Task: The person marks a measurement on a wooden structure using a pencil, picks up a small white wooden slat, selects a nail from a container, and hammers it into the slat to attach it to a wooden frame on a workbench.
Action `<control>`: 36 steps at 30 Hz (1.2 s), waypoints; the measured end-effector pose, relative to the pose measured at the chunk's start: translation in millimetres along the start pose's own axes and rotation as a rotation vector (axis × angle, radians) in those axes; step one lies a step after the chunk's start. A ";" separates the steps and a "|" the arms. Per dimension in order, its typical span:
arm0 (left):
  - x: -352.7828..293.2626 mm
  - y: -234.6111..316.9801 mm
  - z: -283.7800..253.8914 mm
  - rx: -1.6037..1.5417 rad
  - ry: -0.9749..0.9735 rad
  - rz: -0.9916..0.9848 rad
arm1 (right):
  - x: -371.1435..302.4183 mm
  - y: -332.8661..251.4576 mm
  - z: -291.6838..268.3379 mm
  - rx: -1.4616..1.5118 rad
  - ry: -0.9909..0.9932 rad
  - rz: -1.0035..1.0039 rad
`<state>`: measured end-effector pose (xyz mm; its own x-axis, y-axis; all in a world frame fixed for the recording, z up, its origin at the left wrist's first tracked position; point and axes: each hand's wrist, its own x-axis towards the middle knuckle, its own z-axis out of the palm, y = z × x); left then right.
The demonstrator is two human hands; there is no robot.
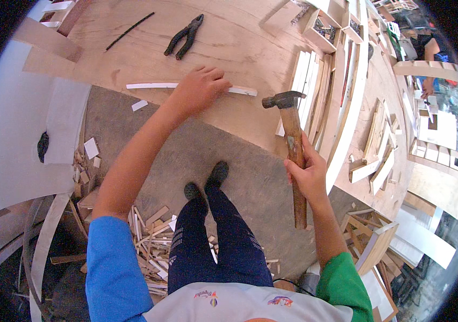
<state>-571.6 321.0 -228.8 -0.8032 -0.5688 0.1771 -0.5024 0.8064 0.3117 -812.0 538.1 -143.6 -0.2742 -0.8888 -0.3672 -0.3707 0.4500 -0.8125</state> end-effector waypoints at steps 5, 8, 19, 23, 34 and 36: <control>8.7 -4.5 4.3 -0.006 0.075 0.001 | 6.6 -5.5 8.5 0.087 -0.034 0.045; 15.2 -2.5 11.4 -0.116 0.189 0.004 | 10.2 -6.5 9.7 0.123 -0.032 0.058; 28.5 23.9 17.1 -0.379 0.105 -0.183 | 23.2 -4.5 20.1 0.097 0.030 -0.015; 27.1 24.8 19.0 -0.340 0.128 -0.223 | 25.2 -17.1 24.9 0.013 0.010 -0.091; 27.9 29.0 11.9 -0.357 0.084 -0.303 | 30.9 -25.7 22.8 -0.153 0.053 -0.263; 27.8 29.4 11.5 -0.380 0.081 -0.310 | 29.0 -26.8 21.3 -0.187 0.005 -0.212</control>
<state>-612.4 330.8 -225.5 -0.5995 -0.7953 0.0900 -0.5489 0.4903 0.6770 -791.2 498.4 -142.1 -0.1772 -0.9646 -0.1952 -0.5776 0.2625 -0.7730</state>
